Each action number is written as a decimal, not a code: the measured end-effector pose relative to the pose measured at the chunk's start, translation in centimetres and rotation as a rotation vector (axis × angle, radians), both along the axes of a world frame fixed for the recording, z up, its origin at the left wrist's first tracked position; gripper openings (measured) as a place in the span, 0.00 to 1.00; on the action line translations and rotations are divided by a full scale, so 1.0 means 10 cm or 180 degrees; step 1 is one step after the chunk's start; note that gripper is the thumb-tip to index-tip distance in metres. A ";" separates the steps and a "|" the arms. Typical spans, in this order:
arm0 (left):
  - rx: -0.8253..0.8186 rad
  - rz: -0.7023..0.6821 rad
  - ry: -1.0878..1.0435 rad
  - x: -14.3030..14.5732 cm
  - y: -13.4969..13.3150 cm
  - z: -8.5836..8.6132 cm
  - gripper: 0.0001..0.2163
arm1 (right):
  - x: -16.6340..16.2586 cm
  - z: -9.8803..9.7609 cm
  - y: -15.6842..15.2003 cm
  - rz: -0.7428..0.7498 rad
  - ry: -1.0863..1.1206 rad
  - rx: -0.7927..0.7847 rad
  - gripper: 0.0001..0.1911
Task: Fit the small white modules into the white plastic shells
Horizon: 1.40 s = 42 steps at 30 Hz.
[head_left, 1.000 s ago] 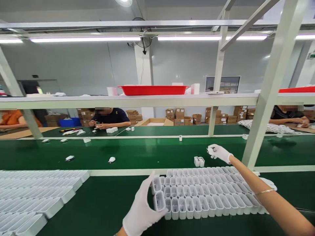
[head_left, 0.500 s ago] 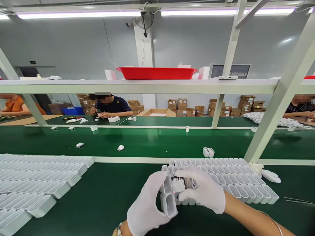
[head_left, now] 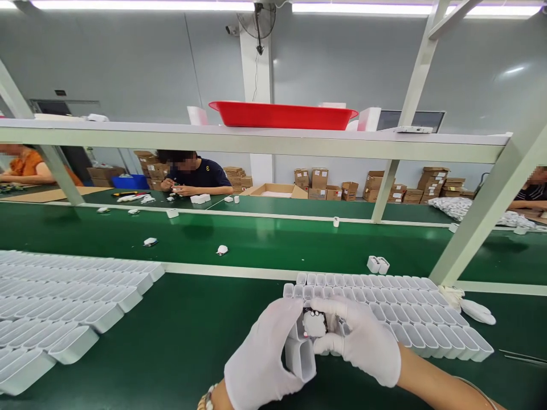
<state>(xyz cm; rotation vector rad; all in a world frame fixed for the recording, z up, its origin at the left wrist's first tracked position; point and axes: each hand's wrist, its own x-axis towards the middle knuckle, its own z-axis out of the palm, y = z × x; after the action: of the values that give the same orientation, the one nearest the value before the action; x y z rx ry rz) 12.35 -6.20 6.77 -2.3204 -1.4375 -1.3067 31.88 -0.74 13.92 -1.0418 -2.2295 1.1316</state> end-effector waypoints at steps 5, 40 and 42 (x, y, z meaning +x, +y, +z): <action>0.0054 0.0031 0.0146 0.01 0.00 0.02 0.30 | -0.03 0.03 -0.04 0.0082 -0.0196 0.0037 0.09; -0.0779 -0.0021 -0.0261 0.02 -0.16 -0.33 0.49 | -0.05 -0.28 0.14 0.1103 0.0876 -0.1486 0.54; -0.0824 -0.0002 -0.0372 0.07 -0.17 -0.30 0.50 | -0.05 -0.26 0.11 0.1042 0.0862 -0.1375 0.51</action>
<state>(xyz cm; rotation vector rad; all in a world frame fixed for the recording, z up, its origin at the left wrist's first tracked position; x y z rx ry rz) 13.05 -7.95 3.72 -2.4344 -1.7367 -1.3486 31.41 0.41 11.36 -0.6268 -2.0281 1.8364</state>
